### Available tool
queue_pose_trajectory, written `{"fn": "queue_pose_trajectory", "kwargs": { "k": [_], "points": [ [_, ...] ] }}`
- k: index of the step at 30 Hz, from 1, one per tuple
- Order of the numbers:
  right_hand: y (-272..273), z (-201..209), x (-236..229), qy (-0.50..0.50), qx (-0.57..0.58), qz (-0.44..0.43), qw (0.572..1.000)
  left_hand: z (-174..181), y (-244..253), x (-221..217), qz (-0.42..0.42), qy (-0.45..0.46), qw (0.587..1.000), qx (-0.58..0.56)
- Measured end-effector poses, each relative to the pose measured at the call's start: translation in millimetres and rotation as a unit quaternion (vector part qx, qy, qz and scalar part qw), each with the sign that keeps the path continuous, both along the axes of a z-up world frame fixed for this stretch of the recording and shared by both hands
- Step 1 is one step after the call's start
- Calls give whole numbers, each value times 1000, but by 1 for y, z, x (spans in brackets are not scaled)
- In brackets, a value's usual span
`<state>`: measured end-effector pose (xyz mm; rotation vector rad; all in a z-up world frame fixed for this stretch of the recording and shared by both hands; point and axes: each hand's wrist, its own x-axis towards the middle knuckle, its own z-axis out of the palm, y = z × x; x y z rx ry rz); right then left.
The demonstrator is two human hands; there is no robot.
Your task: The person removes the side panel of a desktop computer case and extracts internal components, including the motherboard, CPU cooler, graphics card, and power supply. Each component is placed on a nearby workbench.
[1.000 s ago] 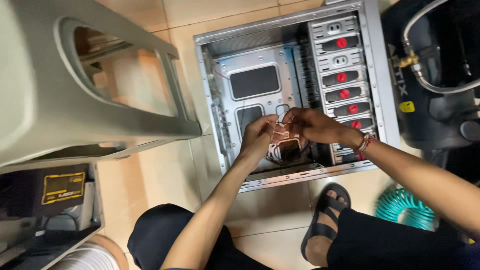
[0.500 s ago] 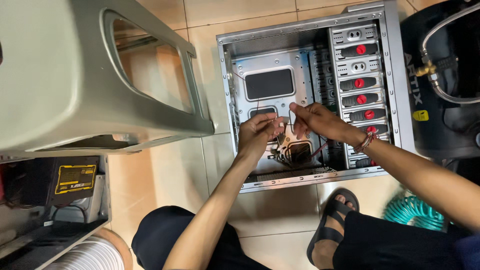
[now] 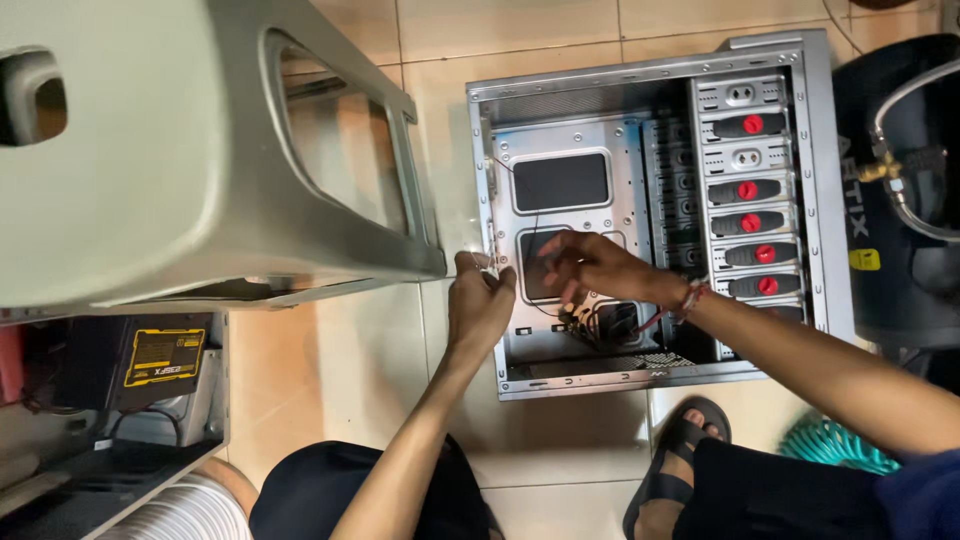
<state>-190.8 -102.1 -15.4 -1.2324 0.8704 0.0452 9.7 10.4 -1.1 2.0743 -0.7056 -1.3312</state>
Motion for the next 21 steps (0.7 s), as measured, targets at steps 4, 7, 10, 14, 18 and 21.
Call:
{"fn": "queue_pose_trajectory", "kwargs": {
  "k": [4, 7, 10, 14, 18, 21],
  "points": [
    [5, -31, 50, -12, -30, 15, 999, -29, 14, 3, 19, 48, 999, 0],
    [11, -37, 85, -14, -83, -11, 996, -22, 13, 11, 16, 55, 998, -1],
    [18, -34, 96, 81, -186, -15, 979, -22, 19, 22, 58, 104, 993, -23],
    [21, -27, 97, 112, -169, -40, 978, -13, 24, 31, 52, 109, 993, -17],
    [27, 0, 95, 156, -150, -73, 974, -6, 22, 40, 60, 122, 991, -14],
    [31, 25, 93, 154, -136, -77, 976, 14, 20, 45, 31, 140, 990, -5]
  ]
}}
